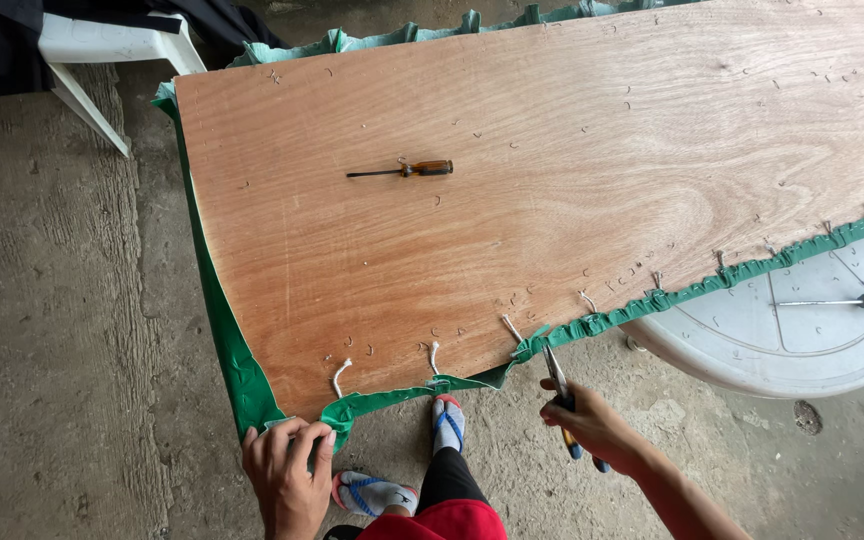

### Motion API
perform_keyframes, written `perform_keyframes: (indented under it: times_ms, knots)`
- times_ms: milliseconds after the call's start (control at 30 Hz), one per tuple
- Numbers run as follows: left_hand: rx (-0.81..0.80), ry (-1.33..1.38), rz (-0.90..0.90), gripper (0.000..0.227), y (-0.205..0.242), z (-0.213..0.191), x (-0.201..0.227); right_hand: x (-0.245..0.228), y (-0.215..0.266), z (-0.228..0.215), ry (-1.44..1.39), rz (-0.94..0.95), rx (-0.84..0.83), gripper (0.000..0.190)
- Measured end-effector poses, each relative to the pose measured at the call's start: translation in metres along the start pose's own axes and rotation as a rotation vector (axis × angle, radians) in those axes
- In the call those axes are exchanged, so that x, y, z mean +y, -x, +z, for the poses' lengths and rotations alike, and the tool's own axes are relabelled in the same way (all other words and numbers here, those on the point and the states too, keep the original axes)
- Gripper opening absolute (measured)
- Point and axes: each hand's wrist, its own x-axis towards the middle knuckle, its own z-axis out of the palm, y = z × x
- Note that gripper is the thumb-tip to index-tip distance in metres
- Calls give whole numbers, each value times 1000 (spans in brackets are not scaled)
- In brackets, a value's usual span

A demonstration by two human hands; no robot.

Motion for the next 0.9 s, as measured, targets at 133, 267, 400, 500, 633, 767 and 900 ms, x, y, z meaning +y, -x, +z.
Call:
perform_keyframes:
  times_ms: [133, 267, 400, 500, 633, 767, 900]
  knots:
    - [22, 17, 20, 17, 0, 2, -3, -11, -6, -8, 165, 11, 52, 50]
    - [7, 4, 7, 16, 0, 4, -3, -21, -4, -8, 325, 109, 92, 47]
    - [14, 13, 0, 17, 1, 4, -2, -21, -5, -10, 561, -57, 183, 40]
    - [15, 15, 4, 18, 0, 4, -2, -14, -11, -11, 600, -17, 125, 42]
    - [34, 16, 9, 16, 3, 7, -2, -1, -17, -9, 558, -52, 148, 41]
    - [35, 24, 13, 16, 0, 2, -1, -7, -13, -7, 531, -169, 186, 41]
    - [36, 26, 13, 16, 0, 2, 1, -22, -13, -13, 463, 211, 78, 39]
